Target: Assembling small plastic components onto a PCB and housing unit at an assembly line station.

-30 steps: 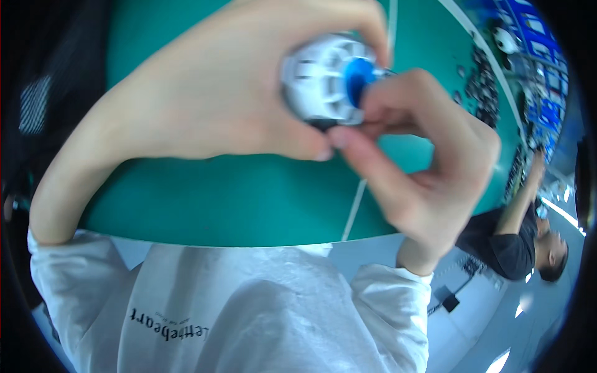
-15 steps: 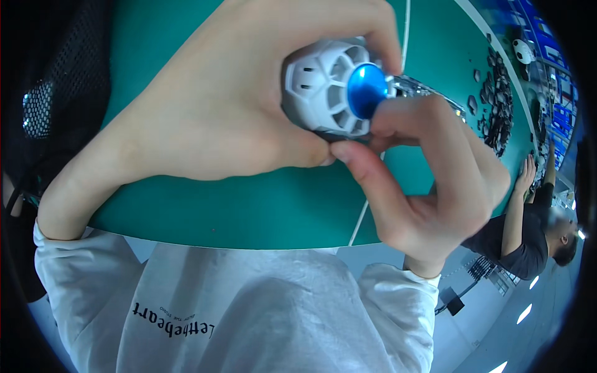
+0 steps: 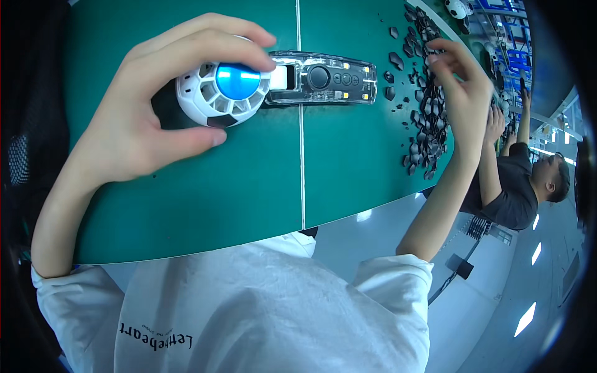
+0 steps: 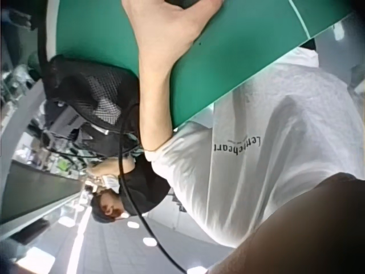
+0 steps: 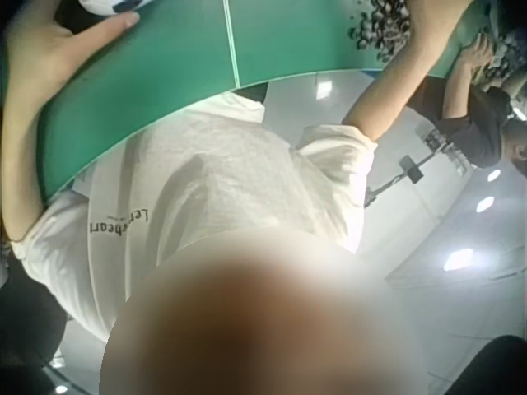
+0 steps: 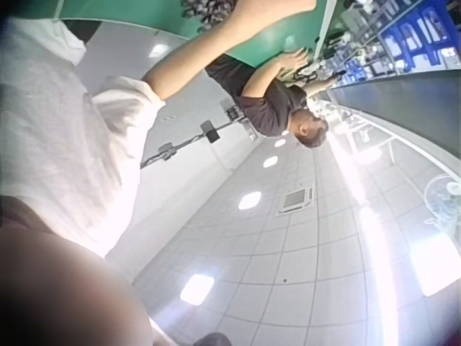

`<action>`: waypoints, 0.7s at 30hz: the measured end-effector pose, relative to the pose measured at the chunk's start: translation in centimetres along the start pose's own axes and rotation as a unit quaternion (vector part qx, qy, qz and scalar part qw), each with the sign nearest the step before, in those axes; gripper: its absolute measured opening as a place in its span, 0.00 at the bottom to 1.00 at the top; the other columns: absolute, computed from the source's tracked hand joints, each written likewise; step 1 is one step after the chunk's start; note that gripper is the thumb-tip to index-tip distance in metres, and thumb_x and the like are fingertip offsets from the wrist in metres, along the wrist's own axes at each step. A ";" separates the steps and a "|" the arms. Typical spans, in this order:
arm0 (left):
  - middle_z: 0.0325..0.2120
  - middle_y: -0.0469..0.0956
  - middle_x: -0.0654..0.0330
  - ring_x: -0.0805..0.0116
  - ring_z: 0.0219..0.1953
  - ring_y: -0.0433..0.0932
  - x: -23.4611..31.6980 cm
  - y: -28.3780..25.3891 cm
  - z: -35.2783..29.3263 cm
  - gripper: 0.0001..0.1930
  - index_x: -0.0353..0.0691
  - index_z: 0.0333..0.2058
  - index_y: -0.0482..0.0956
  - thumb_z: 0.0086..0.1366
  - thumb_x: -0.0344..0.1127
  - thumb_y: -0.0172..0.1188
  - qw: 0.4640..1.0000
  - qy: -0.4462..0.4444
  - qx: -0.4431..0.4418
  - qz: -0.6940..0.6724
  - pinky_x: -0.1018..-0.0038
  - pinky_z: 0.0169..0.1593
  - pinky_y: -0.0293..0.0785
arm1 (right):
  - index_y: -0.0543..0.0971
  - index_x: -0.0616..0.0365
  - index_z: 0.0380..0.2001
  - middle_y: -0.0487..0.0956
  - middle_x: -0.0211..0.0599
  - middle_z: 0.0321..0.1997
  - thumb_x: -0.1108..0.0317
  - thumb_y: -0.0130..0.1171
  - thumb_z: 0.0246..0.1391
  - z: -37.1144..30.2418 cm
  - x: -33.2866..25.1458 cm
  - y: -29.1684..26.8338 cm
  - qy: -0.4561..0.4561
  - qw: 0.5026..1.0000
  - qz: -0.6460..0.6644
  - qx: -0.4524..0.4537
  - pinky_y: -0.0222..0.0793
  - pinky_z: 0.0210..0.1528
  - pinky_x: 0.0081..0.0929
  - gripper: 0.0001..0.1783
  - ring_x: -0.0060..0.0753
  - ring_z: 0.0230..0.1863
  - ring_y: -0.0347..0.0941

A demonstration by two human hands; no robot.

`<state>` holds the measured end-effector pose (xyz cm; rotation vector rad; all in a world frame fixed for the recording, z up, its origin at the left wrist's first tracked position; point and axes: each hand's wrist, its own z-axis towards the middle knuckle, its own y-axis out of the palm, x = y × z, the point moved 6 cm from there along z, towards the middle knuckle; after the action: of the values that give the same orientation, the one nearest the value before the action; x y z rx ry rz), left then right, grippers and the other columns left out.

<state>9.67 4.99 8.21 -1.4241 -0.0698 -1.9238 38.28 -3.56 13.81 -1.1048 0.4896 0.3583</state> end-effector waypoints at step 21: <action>0.49 0.74 0.56 0.60 0.47 0.74 -0.3 -0.8 0.5 0.32 0.40 0.47 0.80 0.34 0.28 0.68 0.998 0.021 0.025 0.052 0.71 0.53 0.71 | 0.79 0.66 0.28 0.79 0.50 0.33 0.83 0.64 0.41 -6.7 -9.1 2.4 -0.384 0.921 -0.047 0.044 0.74 0.30 0.31 0.08 0.43 0.26 0.76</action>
<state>9.63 5.97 8.47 -1.3274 -0.0242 -1.8534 28.15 -9.03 14.51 -0.8114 -0.2432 0.6385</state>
